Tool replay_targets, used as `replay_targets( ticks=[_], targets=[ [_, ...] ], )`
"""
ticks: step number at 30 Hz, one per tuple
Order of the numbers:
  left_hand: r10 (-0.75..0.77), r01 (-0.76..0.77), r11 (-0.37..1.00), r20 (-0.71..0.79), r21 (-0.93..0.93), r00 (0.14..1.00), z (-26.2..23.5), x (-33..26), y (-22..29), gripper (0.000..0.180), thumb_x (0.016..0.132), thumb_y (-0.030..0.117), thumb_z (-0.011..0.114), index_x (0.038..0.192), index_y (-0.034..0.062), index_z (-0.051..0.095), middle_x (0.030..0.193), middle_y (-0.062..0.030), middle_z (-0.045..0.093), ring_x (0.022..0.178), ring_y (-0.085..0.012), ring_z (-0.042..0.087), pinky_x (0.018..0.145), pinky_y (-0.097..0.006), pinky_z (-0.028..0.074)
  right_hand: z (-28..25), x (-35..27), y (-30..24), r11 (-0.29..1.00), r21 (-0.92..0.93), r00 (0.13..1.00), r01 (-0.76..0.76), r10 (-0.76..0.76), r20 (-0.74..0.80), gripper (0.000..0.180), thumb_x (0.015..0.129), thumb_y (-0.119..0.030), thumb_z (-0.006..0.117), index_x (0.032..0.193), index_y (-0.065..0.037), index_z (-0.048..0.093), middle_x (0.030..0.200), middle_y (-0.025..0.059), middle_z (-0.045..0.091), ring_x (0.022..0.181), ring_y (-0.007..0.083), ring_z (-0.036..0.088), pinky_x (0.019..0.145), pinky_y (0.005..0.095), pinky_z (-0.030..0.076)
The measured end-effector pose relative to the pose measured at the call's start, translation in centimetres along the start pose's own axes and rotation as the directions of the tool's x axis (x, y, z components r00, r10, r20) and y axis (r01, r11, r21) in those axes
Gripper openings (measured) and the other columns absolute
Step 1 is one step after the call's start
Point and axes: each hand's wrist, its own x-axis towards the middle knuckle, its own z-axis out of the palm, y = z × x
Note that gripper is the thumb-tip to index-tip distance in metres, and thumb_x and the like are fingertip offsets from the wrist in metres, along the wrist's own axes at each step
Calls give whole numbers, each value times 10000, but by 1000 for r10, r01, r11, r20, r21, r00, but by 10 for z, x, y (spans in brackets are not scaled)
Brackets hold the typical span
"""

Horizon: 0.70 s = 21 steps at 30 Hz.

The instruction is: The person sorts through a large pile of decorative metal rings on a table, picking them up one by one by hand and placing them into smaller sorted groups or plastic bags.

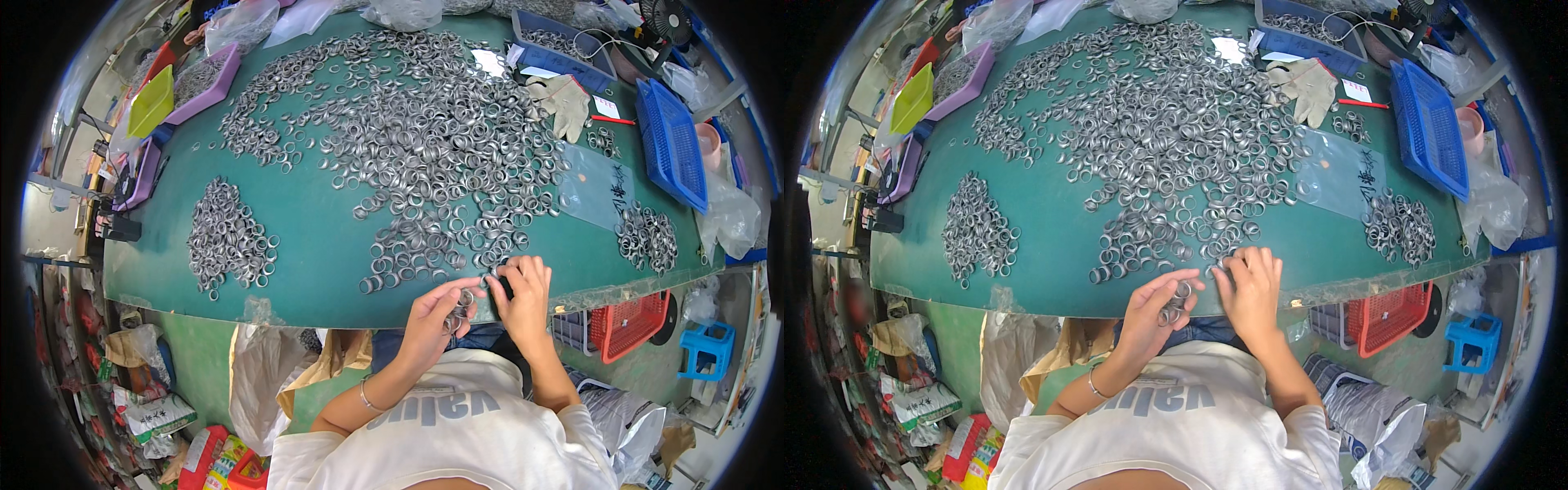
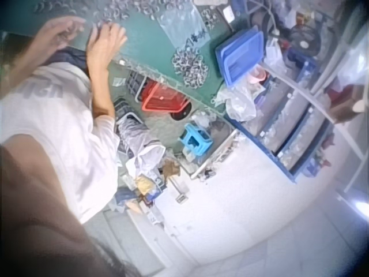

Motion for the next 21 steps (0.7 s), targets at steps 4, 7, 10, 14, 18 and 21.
replay_targets(
  ticks=[4, 7, 10, 14, 18, 21],
  targets=[
    [-122, 125, 984, 34, -126, 992, -8, -2, 0, 260, 961, 221, 473, 977, -10, 590, 849, -106, 569, 626, -100, 477, 436, -171, 324, 0, -1, 7, 942, 320, 990, -105, 129, -54, 138, 742, -71, 693, 825, -23, 594, 859, 100, 549, 818, 257, 513, 727, 322, 382],
    [-202, 218, 956, 97, -198, 975, -21, 1, -6, 274, 960, 255, 483, 943, 2, 587, 785, -79, 530, 564, -94, 437, 403, -162, 292, -2, -6, 7, 642, 693, 932, -328, 339, 127, 120, 865, -104, 595, 833, 10, 578, 847, 59, 555, 771, 138, 501, 691, 252, 394],
    [-203, 202, 968, 10, -151, 979, -14, 3, -6, 241, 952, 221, 504, 987, 2, 596, 765, -56, 506, 532, -78, 405, 383, -166, 275, -4, -7, 3, 354, 795, 845, -492, 414, 338, 268, 941, -227, 525, 840, 13, 588, 761, 26, 567, 699, 88, 487, 652, 221, 377],
    [-6, 10, 996, -46, 88, 999, 10, -5, 1, 179, 927, 127, 533, 1034, 0, 599, 767, -39, 515, 520, -54, 390, 386, -175, 268, -6, -15, -8, 254, 802, 834, -541, 284, 473, 299, 939, -239, 534, 767, -1, 595, 749, 20, 573, 662, 87, 487, 636, 220, 382],
    [123, -130, 912, 43, 388, 991, -3, -4, -10, 177, 905, 69, 539, 1060, -3, 583, 706, -15, 513, 484, -41, 366, 392, -179, 254, -5, -17, -18, 301, 789, 844, -535, 225, 486, 185, 919, -107, 544, 807, 26, 606, 752, 17, 588, 707, 79, 527, 649, 234, 420],
    [88, -79, 967, -26, 242, 996, -11, -2, -6, 152, 891, 70, 575, 1026, 2, 585, 686, 2, 506, 462, -37, 371, 378, -179, 254, -8, -8, -19, 570, 736, 931, -364, 232, 281, 134, 874, -72, 582, 822, 50, 606, 762, 71, 603, 709, 138, 549, 644, 255, 427]
  ],
)
